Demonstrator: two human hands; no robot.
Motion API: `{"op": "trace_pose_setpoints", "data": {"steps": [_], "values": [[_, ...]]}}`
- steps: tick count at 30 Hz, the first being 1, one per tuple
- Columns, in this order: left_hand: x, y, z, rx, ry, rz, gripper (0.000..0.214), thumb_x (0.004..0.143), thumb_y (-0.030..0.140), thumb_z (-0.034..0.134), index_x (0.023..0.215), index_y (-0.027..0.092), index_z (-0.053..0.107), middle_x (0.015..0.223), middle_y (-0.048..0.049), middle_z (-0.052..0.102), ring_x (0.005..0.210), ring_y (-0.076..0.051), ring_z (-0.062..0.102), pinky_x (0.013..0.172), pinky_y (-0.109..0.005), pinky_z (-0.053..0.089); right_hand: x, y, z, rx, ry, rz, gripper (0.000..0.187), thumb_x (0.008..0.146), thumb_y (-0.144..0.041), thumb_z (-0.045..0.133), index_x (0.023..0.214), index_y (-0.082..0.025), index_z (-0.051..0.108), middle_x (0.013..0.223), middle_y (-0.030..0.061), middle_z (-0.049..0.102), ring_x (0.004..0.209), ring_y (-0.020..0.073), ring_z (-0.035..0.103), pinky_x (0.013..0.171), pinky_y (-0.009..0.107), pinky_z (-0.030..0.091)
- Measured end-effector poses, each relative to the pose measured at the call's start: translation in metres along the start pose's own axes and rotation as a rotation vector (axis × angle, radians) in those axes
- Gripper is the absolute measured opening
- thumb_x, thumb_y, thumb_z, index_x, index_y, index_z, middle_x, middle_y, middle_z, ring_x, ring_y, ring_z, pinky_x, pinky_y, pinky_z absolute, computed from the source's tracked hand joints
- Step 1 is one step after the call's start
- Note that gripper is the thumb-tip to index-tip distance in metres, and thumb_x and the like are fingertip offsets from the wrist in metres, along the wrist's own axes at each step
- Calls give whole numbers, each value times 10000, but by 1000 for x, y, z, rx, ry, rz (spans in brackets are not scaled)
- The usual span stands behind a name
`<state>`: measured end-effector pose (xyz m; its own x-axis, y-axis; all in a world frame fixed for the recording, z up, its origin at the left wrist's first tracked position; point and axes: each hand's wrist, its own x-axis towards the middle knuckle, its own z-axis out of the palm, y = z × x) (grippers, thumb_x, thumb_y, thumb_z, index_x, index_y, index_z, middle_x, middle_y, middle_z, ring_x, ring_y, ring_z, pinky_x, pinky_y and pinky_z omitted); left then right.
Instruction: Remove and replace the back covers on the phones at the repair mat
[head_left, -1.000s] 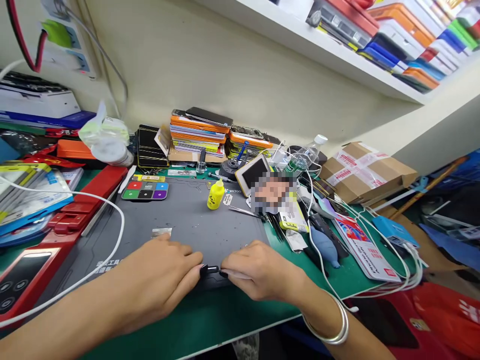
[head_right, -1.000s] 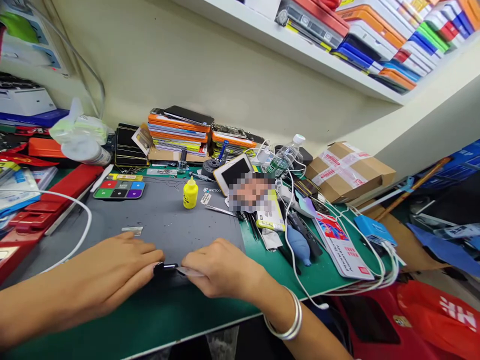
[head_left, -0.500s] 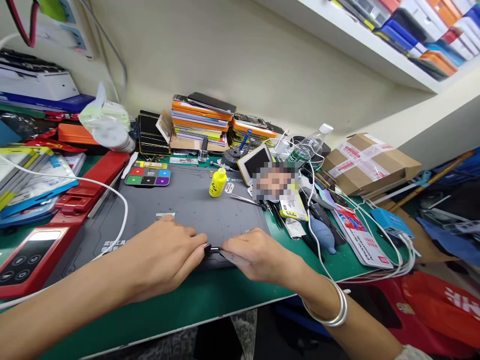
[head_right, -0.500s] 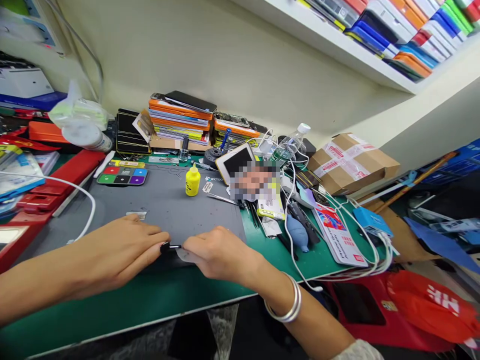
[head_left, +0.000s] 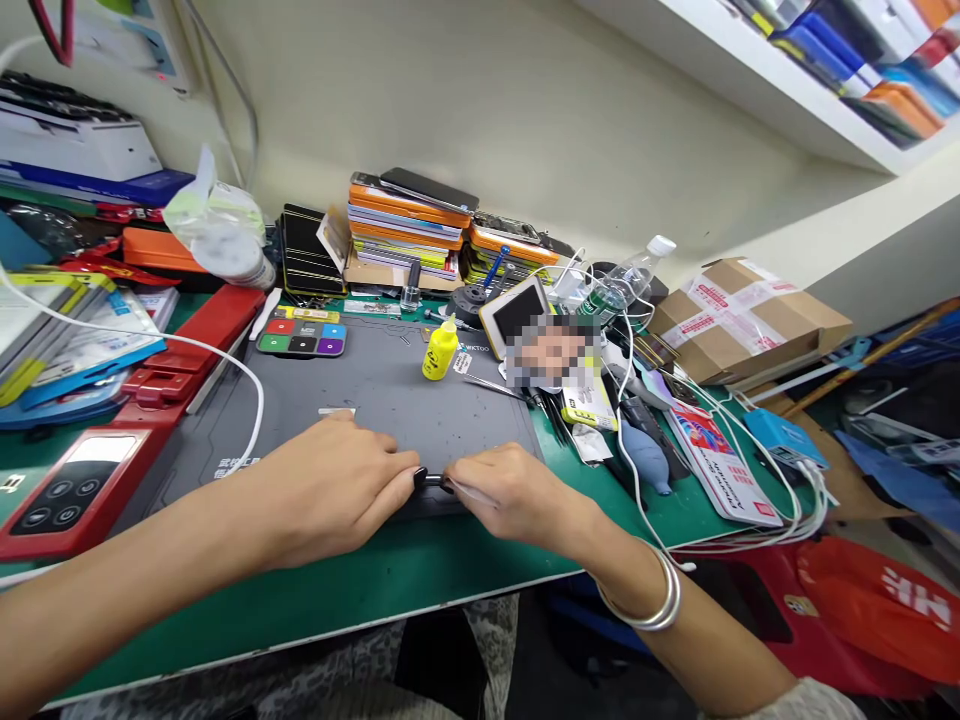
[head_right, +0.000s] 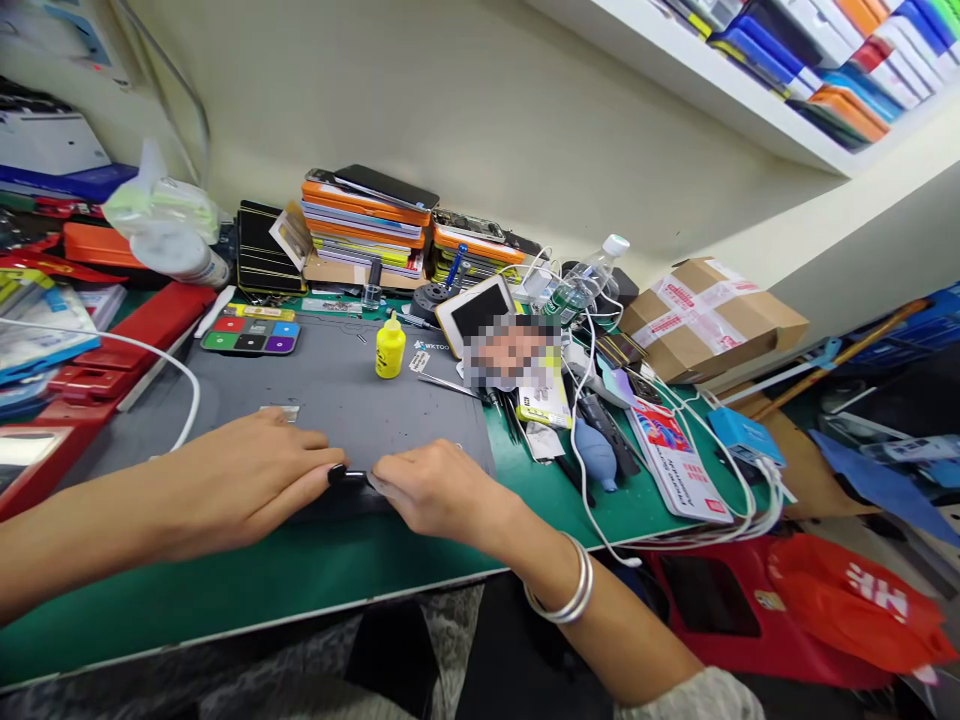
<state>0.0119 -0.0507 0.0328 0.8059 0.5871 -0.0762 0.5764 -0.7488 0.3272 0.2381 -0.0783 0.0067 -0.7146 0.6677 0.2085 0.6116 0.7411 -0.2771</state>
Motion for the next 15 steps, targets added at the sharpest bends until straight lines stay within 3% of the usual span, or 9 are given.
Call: {"op": "trace_pose_setpoints", "data": {"steps": [3,8,12,15], "values": [[0,0,-1,56,-88,2,440,967,340,176,816,235,576,761,-28,644,673,-216,580,700,-386,306,-4,0,9,-12,45,7,270,919,-146,376,665,-190,457,547,-40,459,489,97,344,498,234,246],[0,-1,-1,64,-65,13,429,962,331,184,752,242,548,717,0,633,639,-213,573,700,-390,305,-7,-7,9,-58,65,19,253,926,-143,376,713,-180,509,559,-26,494,517,104,415,512,242,266],[-1,-2,2,86,-25,37,407,957,324,204,720,249,527,686,13,620,595,-215,556,671,-385,302,-1,-14,-7,-119,-5,27,298,955,-186,356,681,-185,472,553,-26,495,490,102,381,501,257,236],[-2,-2,4,107,7,37,393,947,301,226,708,250,534,668,7,622,573,-217,551,635,-373,294,5,-18,-22,-167,-145,34,280,948,-174,351,688,-185,454,556,-22,503,472,103,361,494,271,206]]}}
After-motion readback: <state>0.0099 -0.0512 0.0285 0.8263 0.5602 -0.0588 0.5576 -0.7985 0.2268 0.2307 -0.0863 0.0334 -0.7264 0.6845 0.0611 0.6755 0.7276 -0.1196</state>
